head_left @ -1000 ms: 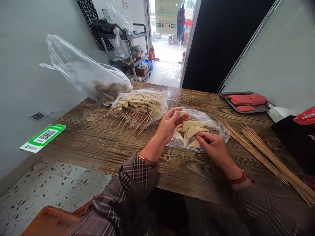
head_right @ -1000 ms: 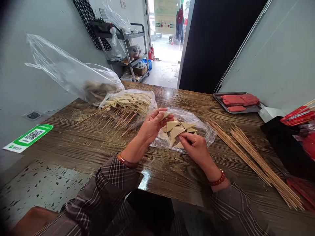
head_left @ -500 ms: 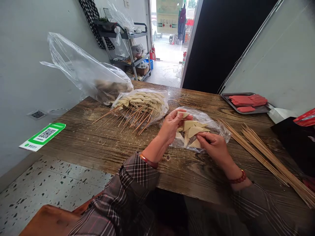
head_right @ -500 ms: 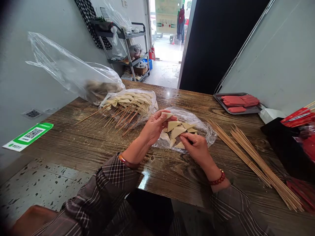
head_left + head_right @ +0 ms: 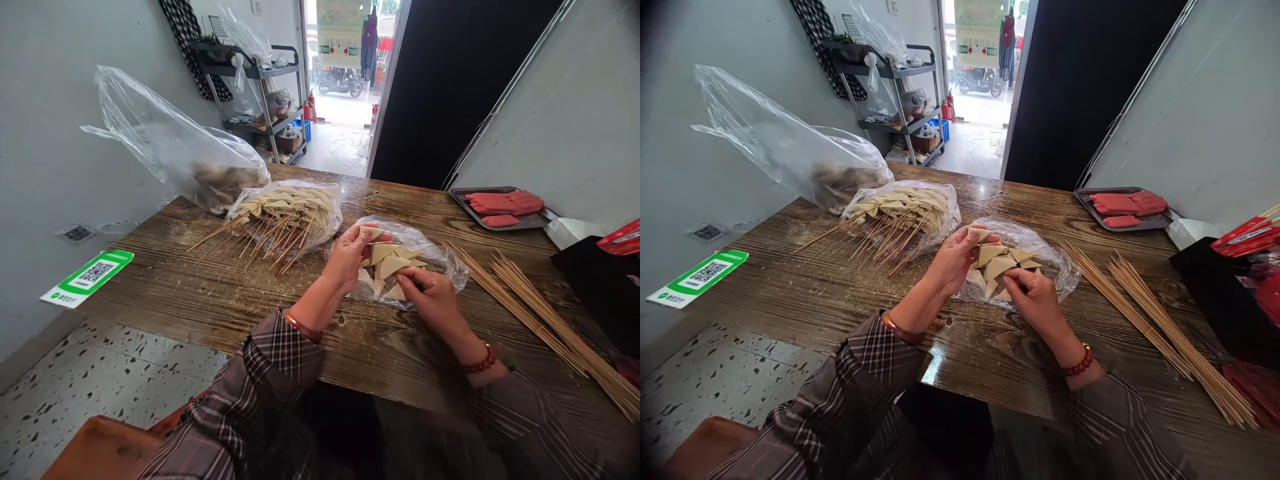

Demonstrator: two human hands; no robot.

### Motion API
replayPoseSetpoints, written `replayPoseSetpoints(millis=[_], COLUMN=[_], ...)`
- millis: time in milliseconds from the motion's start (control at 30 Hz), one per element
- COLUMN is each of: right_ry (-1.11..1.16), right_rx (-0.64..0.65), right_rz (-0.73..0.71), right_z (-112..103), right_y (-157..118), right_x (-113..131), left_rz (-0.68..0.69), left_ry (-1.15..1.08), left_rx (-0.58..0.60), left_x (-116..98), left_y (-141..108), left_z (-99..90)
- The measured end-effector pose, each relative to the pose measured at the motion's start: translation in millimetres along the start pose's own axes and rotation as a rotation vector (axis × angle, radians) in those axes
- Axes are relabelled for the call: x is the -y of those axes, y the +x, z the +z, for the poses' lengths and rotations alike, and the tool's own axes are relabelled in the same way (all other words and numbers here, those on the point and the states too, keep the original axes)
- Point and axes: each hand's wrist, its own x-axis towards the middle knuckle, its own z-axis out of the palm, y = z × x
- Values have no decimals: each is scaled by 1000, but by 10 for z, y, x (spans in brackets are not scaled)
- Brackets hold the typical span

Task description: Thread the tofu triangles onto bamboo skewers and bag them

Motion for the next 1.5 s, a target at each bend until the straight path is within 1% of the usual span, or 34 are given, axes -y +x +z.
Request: replayPoseSetpoints(millis=[200,367,533,600,700,800,867,1033,1200,1400,1500], right_ry=[-25,2,98,133,131,89,72,53,63,38,34], right_rx=[-18,-20,38,71,103,111,101,35,14,24,60], right_rz=[0,26,99,118,130,97,68,42,59,72,83], right_z=[29,44,31,12,-15,-26,-23,3,34,37,13], right_y=[-3,1,16,22,24,20,19,23,27,14,-3], right_x=[7,-6,-50,-60,-68,-72,-66,-34,-41,-64,-90], left_rz=[-24,-28,-123,-136,-135,-129,-124,-103,-76,-63,-78], left_ry=[-18,-67,-142,-147,-150,-144,-136,-125,-113,-93,-108], left_rx=[-8,5,13,5,-31,-86,-98,-88,-62,-37,-39], left_x=[52,108,54,14,-39,-71,-73,-38,-12,39,76], left_y=[4,13,-7,-12,-2,16,26,33,30,24,28], left_z=[27,42,51,46,29,15,14,27,25,-2,-28])
